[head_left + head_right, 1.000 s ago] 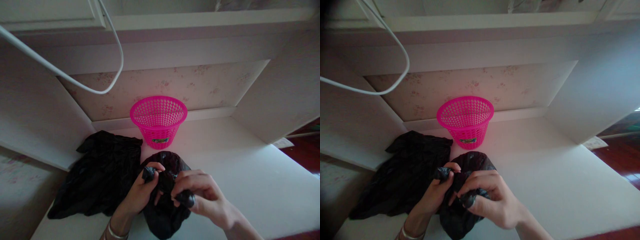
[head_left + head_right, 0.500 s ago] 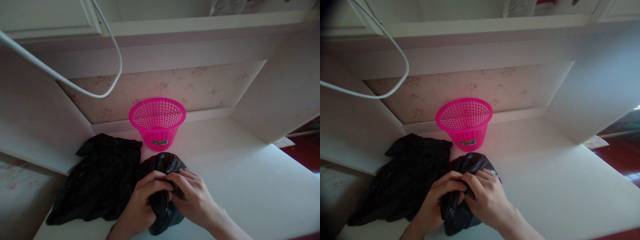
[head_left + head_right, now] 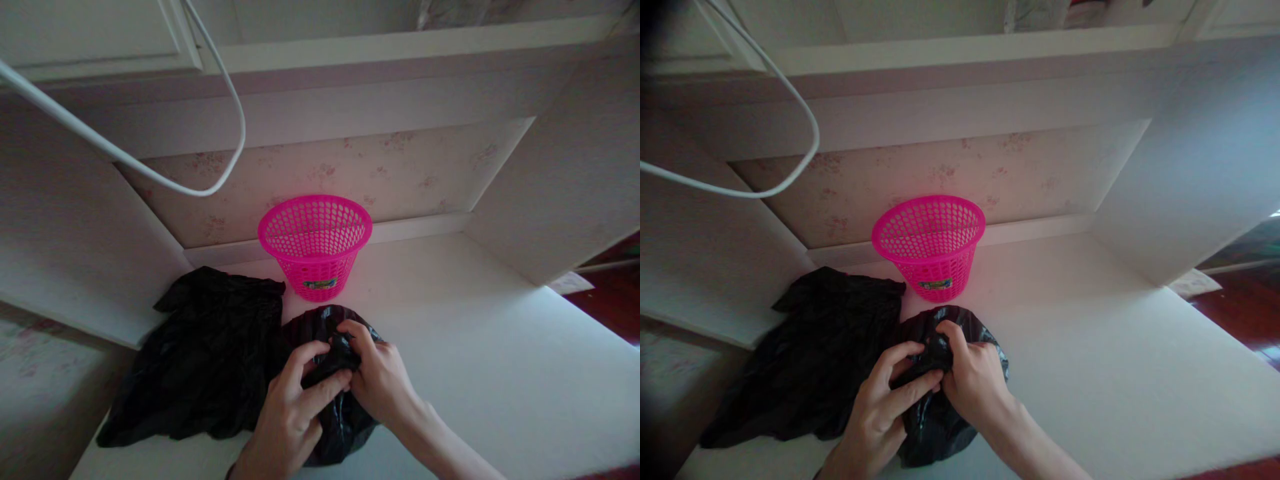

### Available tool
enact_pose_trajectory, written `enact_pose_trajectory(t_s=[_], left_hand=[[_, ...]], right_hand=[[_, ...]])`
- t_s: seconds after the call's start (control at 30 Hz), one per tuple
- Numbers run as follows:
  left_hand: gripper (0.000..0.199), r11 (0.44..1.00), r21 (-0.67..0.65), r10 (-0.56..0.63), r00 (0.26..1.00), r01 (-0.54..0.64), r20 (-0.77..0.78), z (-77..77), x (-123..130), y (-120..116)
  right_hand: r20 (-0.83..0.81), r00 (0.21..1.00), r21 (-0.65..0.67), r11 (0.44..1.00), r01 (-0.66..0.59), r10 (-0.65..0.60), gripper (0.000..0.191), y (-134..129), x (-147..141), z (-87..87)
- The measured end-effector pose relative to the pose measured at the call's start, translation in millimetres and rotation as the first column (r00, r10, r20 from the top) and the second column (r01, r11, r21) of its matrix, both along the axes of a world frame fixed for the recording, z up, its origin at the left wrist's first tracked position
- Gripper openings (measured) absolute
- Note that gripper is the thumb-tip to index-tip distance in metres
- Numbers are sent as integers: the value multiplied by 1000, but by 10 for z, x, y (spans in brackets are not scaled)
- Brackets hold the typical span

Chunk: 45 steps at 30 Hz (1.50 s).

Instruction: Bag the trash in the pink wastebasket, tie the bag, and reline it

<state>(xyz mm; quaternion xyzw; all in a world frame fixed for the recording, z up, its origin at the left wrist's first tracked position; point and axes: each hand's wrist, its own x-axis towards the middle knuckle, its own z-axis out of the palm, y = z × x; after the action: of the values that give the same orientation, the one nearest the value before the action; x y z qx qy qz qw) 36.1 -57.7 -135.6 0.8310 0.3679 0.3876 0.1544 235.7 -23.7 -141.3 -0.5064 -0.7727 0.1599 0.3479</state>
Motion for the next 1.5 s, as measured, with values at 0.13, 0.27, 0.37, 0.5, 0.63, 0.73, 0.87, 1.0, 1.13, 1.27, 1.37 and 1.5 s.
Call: enact_pose_trajectory(t_s=[0.13, 0.27, 0.37, 0.5, 0.63, 0.73, 0.87, 1.0, 1.13, 1.27, 1.37, 1.5], left_hand=[[67, 995, 97, 27, 1000, -25, -15, -12, 9, -5], [59, 972, 213, 93, 995, -96, 26, -7, 21, -2], [53, 972, 230, 39, 999, -42, 15, -9, 26, -8], [53, 954, 295, -47, 999, 52, -23, -37, 26, -7], [47, 922, 385, 58, 997, -38, -40, -87, 13, -39], [35, 912, 406, 104, 991, -61, -86, -89, 10, -106], [20, 922, 384, 74, 995, -44, -63, -75, 31, -205], [13, 923, 384, 46, 998, -27, -41, -101, 45, -261], [13, 945, 326, -21, 999, 30, -29, -109, 33, -276], [15, 986, 151, -66, 998, 64, 8, -70, -38, -258], [15, 1000, 7, 13, 998, -14, 62, 6, -97, -126], [17, 996, -83, 55, 966, -36, 253, 202, -41, 261]], right_hand=[[-196, 970, -142, 975, -172, 143, 60, -35, 83, 219], [-488, 852, -291, 885, -363, 190, 41, -63, 211, 388], [-672, 739, -373, 843, -388, 43, 25, -39, 229, 383], [-702, 700, -464, 830, -308, -133, 32, 56, 169, 311], [-729, 629, -477, 858, -188, -268, 41, 247, 206, 222], [-730, 605, -442, 895, -63, -319, 45, 465, 300, 138], [-698, 623, -422, 905, 42, -354, 45, 775, 412, -15], [-659, 642, -395, 907, 148, -391, 41, 996, 459, -201], [-632, 662, -338, 912, 231, -402, 36, 1052, 437, -275], [-628, 692, -250, 935, 252, -355, 32, 871, 385, -62], [-609, 770, -148, 981, 128, -192, 27, 614, 337, 248], [-475, 865, 36, 986, -164, 162, 14, 328, 227, 601]])
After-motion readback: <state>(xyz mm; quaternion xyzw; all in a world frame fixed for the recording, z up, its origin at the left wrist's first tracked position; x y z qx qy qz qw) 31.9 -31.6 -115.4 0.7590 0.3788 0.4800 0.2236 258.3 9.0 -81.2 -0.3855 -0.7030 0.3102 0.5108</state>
